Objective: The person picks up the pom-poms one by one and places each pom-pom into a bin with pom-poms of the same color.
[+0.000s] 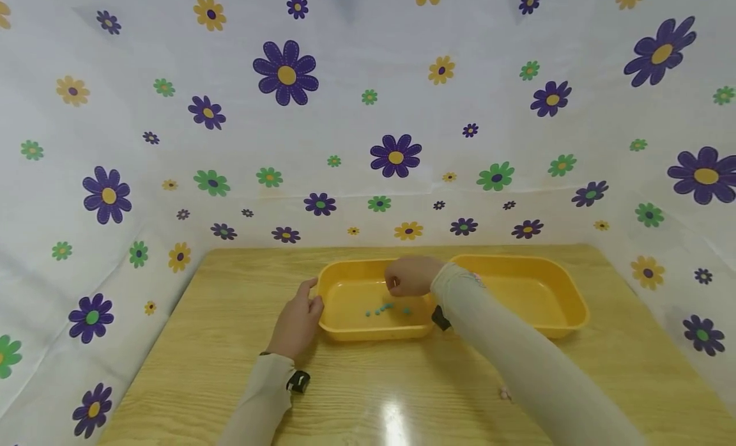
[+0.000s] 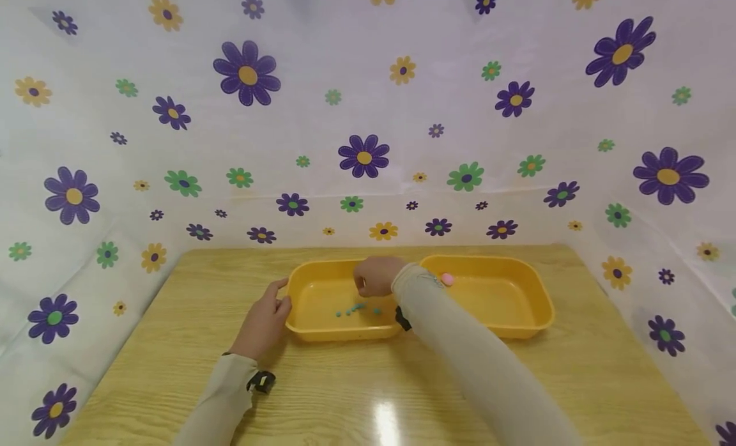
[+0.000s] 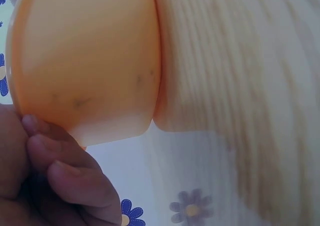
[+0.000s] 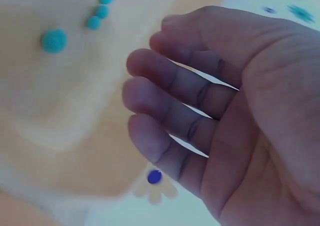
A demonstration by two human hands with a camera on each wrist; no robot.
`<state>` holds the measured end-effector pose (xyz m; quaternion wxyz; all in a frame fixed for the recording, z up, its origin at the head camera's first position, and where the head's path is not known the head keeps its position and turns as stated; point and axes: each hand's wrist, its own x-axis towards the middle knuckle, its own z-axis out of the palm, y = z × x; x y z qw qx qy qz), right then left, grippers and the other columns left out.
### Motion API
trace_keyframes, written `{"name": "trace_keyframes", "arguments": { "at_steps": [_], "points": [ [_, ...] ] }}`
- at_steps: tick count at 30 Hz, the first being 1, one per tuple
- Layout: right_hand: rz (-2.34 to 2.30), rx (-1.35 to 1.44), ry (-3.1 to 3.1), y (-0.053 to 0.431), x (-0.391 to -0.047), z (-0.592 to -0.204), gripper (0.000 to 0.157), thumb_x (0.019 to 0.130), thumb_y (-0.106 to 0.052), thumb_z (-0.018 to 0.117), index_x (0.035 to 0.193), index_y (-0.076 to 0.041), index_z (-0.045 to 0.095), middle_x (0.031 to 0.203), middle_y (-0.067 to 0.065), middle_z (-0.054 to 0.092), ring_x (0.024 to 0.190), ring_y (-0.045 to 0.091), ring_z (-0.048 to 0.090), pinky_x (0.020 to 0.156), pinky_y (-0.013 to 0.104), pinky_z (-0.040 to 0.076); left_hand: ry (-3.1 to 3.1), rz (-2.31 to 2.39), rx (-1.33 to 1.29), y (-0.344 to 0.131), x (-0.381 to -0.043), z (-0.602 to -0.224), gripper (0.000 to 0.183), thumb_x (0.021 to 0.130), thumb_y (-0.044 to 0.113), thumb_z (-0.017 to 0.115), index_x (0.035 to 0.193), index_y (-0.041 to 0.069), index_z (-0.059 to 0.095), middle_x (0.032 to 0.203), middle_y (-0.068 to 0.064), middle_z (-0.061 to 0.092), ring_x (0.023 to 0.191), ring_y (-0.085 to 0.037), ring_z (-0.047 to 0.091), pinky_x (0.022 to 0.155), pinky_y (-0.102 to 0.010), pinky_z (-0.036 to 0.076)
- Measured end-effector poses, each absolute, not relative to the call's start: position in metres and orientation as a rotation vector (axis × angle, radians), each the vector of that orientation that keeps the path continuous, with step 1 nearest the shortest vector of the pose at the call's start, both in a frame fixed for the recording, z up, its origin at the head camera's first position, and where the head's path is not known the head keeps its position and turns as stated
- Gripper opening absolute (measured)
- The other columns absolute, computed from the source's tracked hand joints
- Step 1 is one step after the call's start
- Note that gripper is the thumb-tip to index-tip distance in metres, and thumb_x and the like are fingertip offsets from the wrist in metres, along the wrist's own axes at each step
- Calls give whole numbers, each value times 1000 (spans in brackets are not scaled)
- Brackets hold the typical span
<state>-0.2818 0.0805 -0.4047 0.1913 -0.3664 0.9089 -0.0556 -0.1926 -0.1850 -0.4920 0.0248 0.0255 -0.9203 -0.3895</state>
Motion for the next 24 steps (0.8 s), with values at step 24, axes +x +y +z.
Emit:
{"name": "trace_keyframes", "arguments": {
  "at_steps": [24],
  "points": [
    [-849, -968, 3298, 177, -168, -419, 8, 93, -7, 69, 96, -15, 70, 90, -6, 65, 79, 15, 61, 69, 31, 53, -2881, -1148, 65, -186, -190, -486, 49, 110, 23, 43, 156, 7, 39, 99, -9, 69, 76, -18, 57, 72, -36, 49]
  ]
}}
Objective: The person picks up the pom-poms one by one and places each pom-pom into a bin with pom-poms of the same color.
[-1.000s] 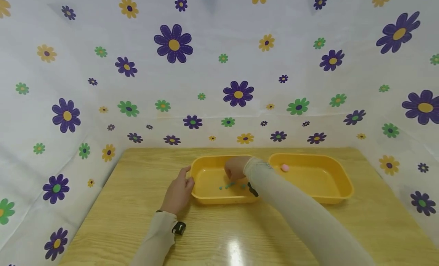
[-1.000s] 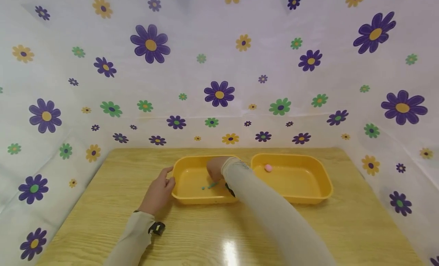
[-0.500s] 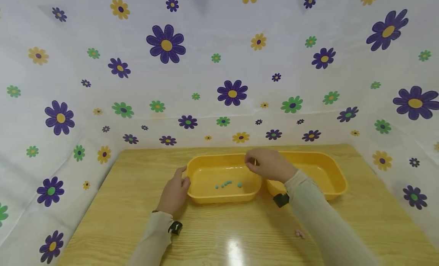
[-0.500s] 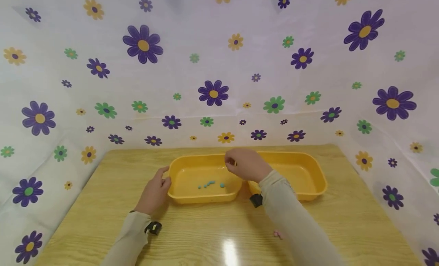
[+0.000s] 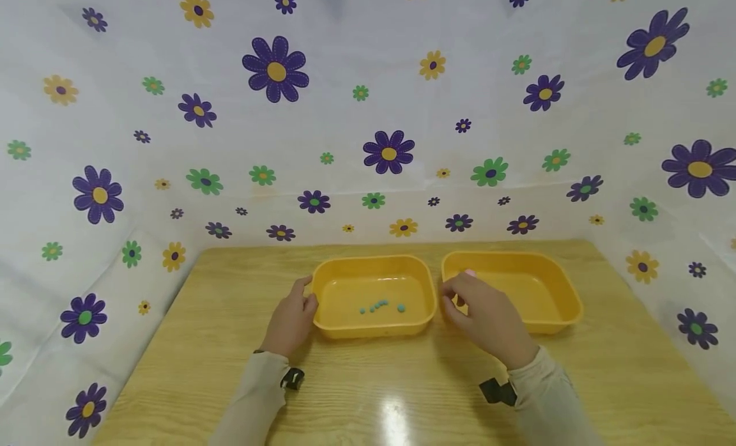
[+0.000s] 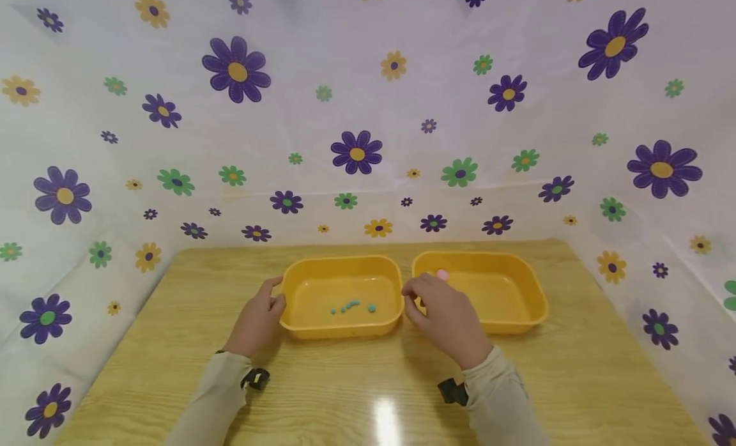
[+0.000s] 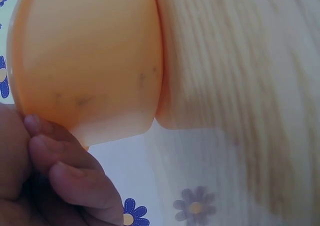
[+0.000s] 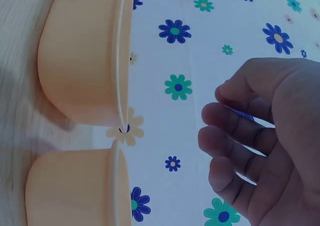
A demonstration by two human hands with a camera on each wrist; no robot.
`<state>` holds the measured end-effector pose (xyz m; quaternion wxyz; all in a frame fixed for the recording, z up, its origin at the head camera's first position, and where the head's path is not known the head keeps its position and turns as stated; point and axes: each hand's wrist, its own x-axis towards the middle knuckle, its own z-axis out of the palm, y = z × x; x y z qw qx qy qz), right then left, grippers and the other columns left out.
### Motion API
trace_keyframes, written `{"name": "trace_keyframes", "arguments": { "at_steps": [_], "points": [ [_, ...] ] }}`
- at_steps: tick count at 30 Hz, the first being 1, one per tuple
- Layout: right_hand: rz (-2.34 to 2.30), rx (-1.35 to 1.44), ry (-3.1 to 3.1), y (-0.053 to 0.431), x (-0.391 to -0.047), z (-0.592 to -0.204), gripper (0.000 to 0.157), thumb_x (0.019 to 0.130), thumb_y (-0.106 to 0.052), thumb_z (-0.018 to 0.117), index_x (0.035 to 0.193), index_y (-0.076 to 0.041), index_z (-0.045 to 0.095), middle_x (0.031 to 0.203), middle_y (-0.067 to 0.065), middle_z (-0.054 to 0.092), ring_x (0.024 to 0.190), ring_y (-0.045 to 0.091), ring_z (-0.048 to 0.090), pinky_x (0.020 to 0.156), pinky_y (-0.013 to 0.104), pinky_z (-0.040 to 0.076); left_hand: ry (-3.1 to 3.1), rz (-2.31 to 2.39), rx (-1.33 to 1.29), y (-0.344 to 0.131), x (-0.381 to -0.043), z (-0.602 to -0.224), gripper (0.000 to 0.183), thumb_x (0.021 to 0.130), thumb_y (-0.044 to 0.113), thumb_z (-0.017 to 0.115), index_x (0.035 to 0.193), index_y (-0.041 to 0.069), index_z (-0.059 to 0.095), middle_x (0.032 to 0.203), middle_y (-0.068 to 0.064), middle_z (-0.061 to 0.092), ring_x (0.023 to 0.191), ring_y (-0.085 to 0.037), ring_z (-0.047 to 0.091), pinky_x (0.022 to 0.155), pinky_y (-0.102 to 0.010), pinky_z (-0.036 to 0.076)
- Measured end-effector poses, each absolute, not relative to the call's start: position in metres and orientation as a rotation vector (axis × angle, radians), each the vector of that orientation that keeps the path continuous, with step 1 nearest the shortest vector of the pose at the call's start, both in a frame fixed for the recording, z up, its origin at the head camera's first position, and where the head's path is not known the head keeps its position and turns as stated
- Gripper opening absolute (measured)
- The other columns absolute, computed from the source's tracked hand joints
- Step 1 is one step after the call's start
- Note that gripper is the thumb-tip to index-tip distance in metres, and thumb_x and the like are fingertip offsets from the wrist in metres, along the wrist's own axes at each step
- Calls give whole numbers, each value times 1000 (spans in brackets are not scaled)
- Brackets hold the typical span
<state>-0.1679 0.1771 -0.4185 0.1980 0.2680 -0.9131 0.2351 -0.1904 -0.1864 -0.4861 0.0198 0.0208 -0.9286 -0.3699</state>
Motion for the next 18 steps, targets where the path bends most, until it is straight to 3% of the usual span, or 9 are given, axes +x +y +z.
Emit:
{"name": "trace_keyframes", "arguments": {
  "at_steps": [2, 7, 10, 14, 18],
  "points": [
    [640, 756, -2559, 180, -168, -421, 8, 92, -7, 70, 96, -14, 70, 91, -4, 66, 80, 16, 61, 70, 33, 54, -2875, -1143, 55, -184, -191, -487, 49, 110, 23, 43, 156, 7, 39, 105, -10, 70, 79, -17, 58, 75, -37, 50],
    [566, 676, -2677, 192, -171, -424, 9, 88, -7, 77, 95, -10, 72, 91, 4, 69, 86, 23, 66, 73, 39, 55, -2870, -1165, 42, -183, -192, -492, 50, 110, 24, 43, 156, 7, 39, 98, -10, 69, 77, -18, 57, 74, -37, 49],
    [533, 670, -2784, 195, -172, -426, 10, 88, -10, 80, 95, -8, 73, 92, 6, 70, 85, 24, 65, 76, 43, 55, -2862, -1169, 45, -184, -191, -495, 49, 110, 24, 44, 156, 7, 40, 103, -11, 71, 80, -18, 60, 76, -37, 51],
    [515, 697, -2840, 194, -176, -430, 9, 89, -13, 79, 95, -8, 74, 93, 6, 71, 85, 26, 66, 80, 45, 56, -2849, -1160, 31, -186, -190, -493, 49, 110, 23, 44, 155, 6, 41, 109, -13, 72, 81, -18, 61, 75, -37, 52],
    [511, 661, -2863, 192, -178, -433, 6, 89, -10, 78, 93, -8, 74, 88, 3, 70, 80, 23, 63, 76, 43, 55, -2856, -1177, 21, -188, -192, -489, 49, 110, 23, 42, 156, 7, 39, 104, -13, 72, 74, -17, 58, 69, -34, 49]
  ]
}}
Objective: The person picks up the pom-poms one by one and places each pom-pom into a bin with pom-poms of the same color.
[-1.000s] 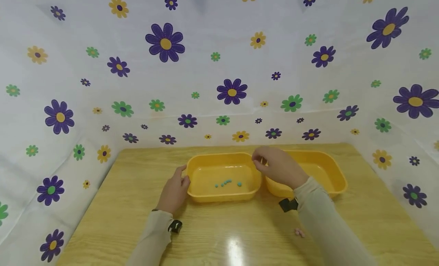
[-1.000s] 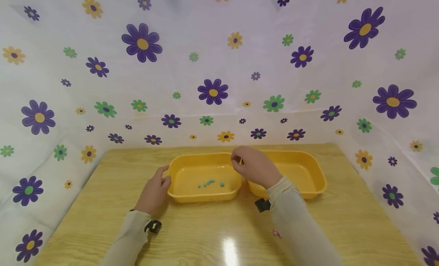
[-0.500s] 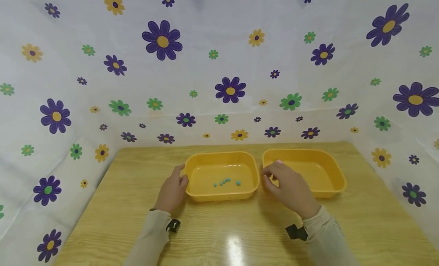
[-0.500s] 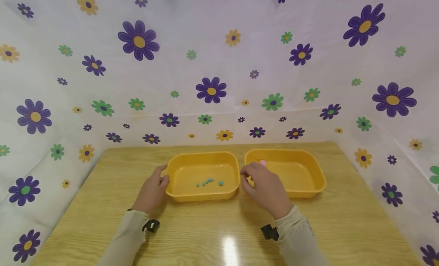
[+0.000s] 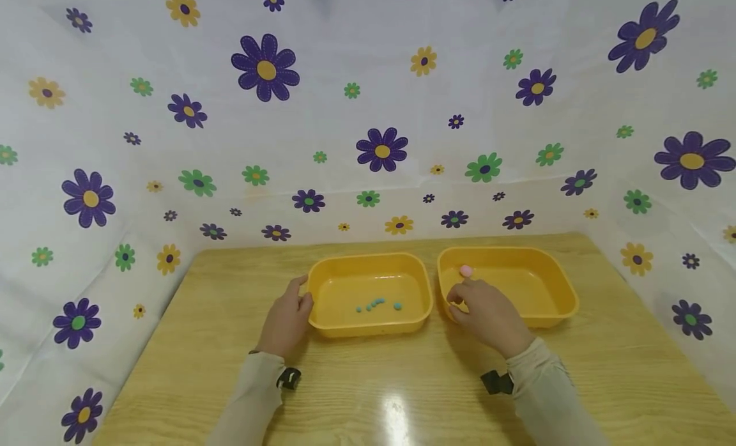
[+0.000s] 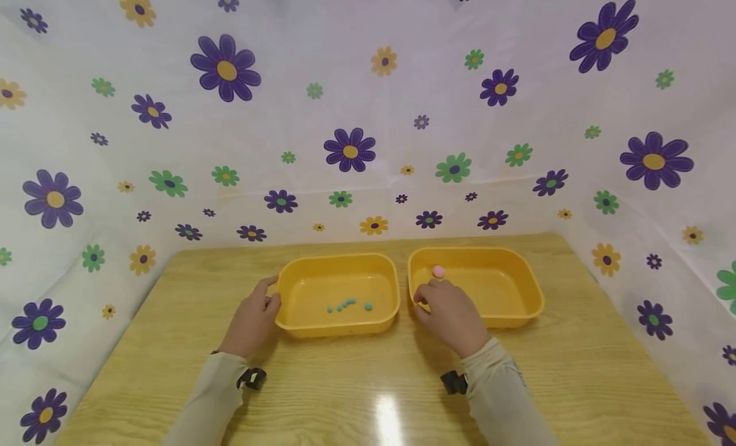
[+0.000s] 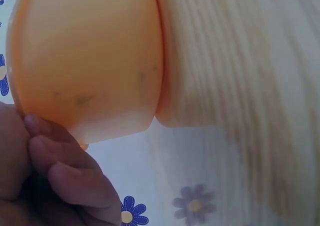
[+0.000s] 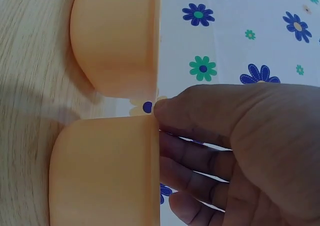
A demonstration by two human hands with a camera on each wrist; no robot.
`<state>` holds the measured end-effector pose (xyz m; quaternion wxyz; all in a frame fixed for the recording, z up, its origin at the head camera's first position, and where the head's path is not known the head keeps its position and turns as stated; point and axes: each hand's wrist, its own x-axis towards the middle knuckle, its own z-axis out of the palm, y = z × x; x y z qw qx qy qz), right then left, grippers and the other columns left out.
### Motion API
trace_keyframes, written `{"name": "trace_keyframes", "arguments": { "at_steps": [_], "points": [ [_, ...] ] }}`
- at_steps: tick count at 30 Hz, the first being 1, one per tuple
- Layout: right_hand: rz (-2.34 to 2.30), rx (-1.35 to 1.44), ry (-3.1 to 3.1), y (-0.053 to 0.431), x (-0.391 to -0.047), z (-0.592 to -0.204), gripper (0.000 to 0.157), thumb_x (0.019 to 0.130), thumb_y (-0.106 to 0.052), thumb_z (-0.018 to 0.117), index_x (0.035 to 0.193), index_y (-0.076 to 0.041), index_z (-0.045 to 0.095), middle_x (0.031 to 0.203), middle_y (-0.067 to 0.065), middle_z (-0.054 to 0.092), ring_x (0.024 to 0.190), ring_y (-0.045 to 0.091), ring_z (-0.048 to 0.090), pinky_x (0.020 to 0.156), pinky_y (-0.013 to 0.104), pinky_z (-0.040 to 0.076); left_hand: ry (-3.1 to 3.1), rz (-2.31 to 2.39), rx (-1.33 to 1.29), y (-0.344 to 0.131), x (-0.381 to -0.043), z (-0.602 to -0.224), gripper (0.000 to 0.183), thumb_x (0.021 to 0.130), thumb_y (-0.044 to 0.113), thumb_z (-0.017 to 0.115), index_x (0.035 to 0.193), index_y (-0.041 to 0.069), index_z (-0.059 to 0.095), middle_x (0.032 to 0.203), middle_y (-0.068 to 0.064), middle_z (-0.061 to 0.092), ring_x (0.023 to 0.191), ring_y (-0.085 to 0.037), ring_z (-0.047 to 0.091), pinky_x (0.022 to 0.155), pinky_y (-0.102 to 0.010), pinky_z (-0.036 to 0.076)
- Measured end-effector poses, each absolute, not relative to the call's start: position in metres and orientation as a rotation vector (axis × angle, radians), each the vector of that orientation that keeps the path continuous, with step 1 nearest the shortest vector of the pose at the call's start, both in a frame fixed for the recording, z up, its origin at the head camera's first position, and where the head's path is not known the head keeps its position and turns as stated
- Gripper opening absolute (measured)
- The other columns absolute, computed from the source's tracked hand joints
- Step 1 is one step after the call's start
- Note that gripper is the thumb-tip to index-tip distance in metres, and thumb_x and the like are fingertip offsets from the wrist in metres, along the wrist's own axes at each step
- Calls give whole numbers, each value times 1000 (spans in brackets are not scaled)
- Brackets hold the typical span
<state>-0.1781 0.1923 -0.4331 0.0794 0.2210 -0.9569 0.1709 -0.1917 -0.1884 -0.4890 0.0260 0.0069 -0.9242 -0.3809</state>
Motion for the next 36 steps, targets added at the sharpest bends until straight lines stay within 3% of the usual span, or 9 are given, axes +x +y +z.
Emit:
{"name": "trace_keyframes", "arguments": {
  "at_steps": [17, 20, 24, 28, 31, 36],
  "points": [
    [572, 510, -3020, 191, -178, -425, 4, 92, -15, 76, 90, -12, 74, 82, -2, 68, 74, 16, 57, 73, 38, 53, -2794, -1153, 133, -239, -197, -484, 51, 112, 30, 41, 159, 12, 41, 120, -16, 71, 95, -25, 66, 82, -39, 52],
    [565, 499, -3033, 192, -178, -425, 4, 92, -15, 76, 91, -12, 74, 82, -2, 68, 74, 16, 57, 73, 38, 53, -2773, -1125, 146, -250, -198, -485, 50, 111, 30, 42, 158, 11, 44, 110, -16, 73, 88, -24, 63, 77, -37, 50],
    [565, 492, -3050, 192, -177, -424, 5, 92, -16, 76, 91, -12, 74, 82, -3, 67, 73, 15, 56, 72, 37, 52, -2760, -1099, 156, -260, -199, -486, 49, 111, 29, 42, 157, 11, 46, 81, -11, 66, 70, -22, 54, 65, -33, 45],
    [570, 494, -3064, 193, -177, -424, 5, 93, -16, 76, 92, -12, 74, 82, -3, 66, 73, 15, 56, 72, 37, 52, -2761, -1079, 172, -266, -200, -486, 49, 110, 27, 44, 156, 10, 47, 72, -6, 58, 65, -20, 49, 61, -33, 42],
    [574, 495, -3072, 194, -176, -424, 5, 93, -16, 75, 91, -12, 74, 82, -4, 66, 73, 15, 56, 71, 36, 51, -2778, -1078, 191, -268, -201, -487, 49, 110, 27, 44, 156, 9, 47, 76, -8, 61, 68, -22, 52, 65, -35, 44],
    [581, 491, -3083, 194, -176, -426, 5, 93, -17, 75, 90, -13, 74, 81, -4, 66, 73, 14, 55, 70, 36, 50, -2845, -1051, 257, -270, -197, -483, 59, 110, 39, 42, 158, 6, 38, 104, -18, 70, 88, -30, 64, 83, -48, 52]
  ]
}}
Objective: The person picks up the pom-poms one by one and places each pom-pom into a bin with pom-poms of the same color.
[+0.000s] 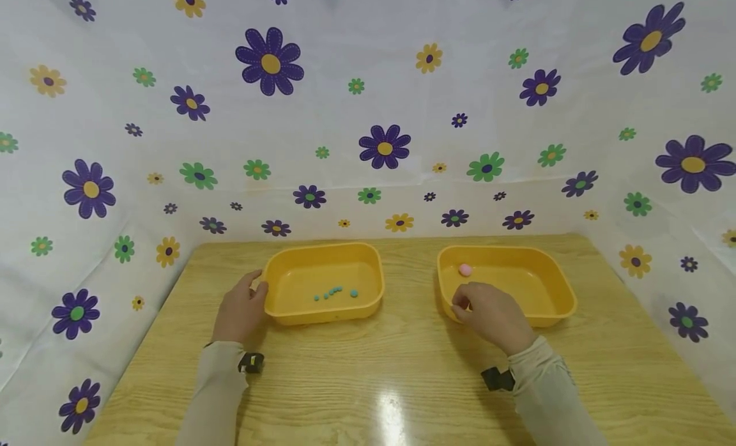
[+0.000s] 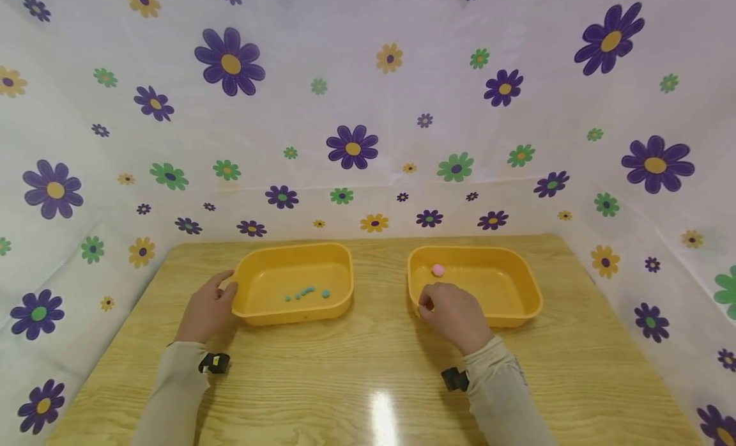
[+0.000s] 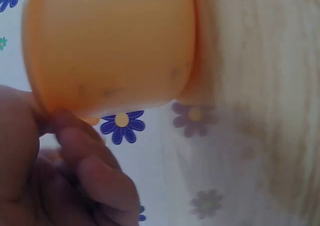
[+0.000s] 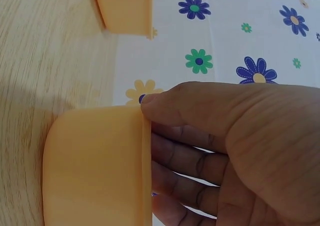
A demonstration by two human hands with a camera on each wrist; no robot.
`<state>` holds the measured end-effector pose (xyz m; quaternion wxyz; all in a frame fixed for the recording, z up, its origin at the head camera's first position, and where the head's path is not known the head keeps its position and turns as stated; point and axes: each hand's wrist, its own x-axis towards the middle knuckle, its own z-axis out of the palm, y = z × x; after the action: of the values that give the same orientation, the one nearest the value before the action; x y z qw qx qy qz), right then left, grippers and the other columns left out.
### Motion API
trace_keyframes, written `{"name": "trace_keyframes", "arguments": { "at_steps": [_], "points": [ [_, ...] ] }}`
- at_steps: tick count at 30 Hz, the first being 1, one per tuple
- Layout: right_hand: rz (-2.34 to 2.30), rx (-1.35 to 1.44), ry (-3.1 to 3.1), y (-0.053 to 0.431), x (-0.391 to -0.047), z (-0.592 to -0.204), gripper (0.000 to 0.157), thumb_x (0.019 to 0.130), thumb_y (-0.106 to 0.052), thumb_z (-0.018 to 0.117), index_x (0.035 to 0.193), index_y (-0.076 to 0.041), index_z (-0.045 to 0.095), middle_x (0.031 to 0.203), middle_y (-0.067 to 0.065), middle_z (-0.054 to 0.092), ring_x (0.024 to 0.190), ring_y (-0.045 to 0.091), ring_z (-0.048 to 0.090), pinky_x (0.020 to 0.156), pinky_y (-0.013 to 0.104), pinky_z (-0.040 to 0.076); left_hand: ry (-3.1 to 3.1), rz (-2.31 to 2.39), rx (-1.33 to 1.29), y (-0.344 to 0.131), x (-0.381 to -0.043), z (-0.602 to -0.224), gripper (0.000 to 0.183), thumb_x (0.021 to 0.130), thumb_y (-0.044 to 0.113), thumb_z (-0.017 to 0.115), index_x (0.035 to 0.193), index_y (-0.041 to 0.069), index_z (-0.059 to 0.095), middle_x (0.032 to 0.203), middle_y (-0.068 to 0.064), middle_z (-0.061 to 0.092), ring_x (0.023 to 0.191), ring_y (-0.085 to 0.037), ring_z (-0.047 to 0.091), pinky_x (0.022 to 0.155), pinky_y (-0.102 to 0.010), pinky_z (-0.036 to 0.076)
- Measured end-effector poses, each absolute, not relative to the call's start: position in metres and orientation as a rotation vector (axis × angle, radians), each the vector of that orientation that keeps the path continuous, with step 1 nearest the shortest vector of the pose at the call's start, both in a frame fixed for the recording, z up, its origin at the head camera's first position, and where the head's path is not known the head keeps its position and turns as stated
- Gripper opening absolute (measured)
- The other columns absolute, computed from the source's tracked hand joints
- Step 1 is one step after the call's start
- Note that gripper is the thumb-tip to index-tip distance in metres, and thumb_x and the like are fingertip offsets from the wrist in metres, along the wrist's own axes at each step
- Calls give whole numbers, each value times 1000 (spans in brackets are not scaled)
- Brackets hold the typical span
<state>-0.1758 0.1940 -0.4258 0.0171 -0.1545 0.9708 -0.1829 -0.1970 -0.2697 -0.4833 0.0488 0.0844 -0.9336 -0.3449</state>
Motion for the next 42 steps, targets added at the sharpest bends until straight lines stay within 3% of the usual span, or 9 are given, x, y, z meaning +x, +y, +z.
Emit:
{"name": "trace_keyframes", "arguments": {
  "at_steps": [2, 6, 14, 19, 25, 30, 34, 37, 42],
  "points": [
    [-572, -476, 3015, 194, -176, -426, 5, 93, -17, 75, 90, -13, 74, 81, -4, 66, 72, 14, 55, 70, 36, 50, -2837, -1024, 306, -268, -195, -478, 66, 108, 45, 43, 159, 4, 34, 109, -21, 69, 91, -32, 65, 84, -50, 53],
    [-580, -487, 3017, 194, -176, -426, 5, 93, -16, 75, 90, -13, 74, 81, -4, 66, 72, 14, 55, 70, 36, 50, -2745, -986, 347, -260, -191, -466, 69, 105, 47, 51, 155, 1, 35, 98, -18, 65, 77, -29, 61, 68, -41, 51],
    [-591, -534, 2998, 186, -175, -427, 5, 93, -14, 75, 89, -12, 74, 80, -4, 65, 73, 14, 55, 72, 35, 51, -2634, -1173, -119, -211, -178, -439, 28, 105, 36, 60, 119, 12, 67, 73, -3, 54, 55, -18, 45, 49, -28, 38],
    [-606, -645, 2998, 178, -173, -430, 8, 94, -13, 74, 87, -14, 72, 80, -6, 65, 73, 11, 54, 71, 33, 51, -2621, -1276, -371, -156, -164, -431, 10, 102, 27, 67, 103, 18, 71, 69, 3, 54, 55, -13, 45, 51, -26, 38],
    [-627, -819, 2972, 169, -171, -435, 5, 93, -11, 75, 89, -12, 74, 82, -7, 67, 74, 9, 58, 71, 31, 53, -2721, -1399, -483, -98, -147, -452, 11, 104, 31, 63, 102, 23, 71, 71, 8, 58, 58, -9, 50, 57, -26, 45],
    [-580, -1094, 2954, 161, -168, -440, 6, 90, -6, 77, 94, -9, 74, 89, -2, 71, 81, 15, 65, 77, 33, 56, -2762, -1558, -521, -77, -144, -474, 15, 104, 32, 62, 103, 19, 72, 74, 6, 60, 58, -9, 53, 56, -27, 47],
    [-594, -1241, 2907, 156, -164, -441, 9, 90, -5, 76, 99, -9, 74, 95, 0, 71, 87, 17, 66, 81, 33, 56, -2718, -1836, -465, -69, -147, -488, 22, 104, 32, 63, 109, 11, 70, 78, -3, 63, 59, -14, 59, 54, -27, 50],
    [-614, -1266, 2882, 156, -162, -441, 11, 91, -5, 76, 101, -9, 75, 97, 0, 71, 90, 17, 66, 82, 33, 56, -2632, -2123, -403, -63, -151, -497, 30, 105, 31, 63, 112, 3, 67, 77, -9, 64, 56, -16, 61, 52, -29, 53],
    [-599, -1164, 2885, 167, -161, -431, 12, 94, -11, 75, 106, -10, 74, 101, -1, 70, 93, 17, 65, 85, 36, 55, -2449, -2518, -317, -55, -157, -509, 33, 106, 28, 62, 109, -5, 60, 81, -8, 65, 61, -14, 64, 55, -29, 57]
  ]
}}
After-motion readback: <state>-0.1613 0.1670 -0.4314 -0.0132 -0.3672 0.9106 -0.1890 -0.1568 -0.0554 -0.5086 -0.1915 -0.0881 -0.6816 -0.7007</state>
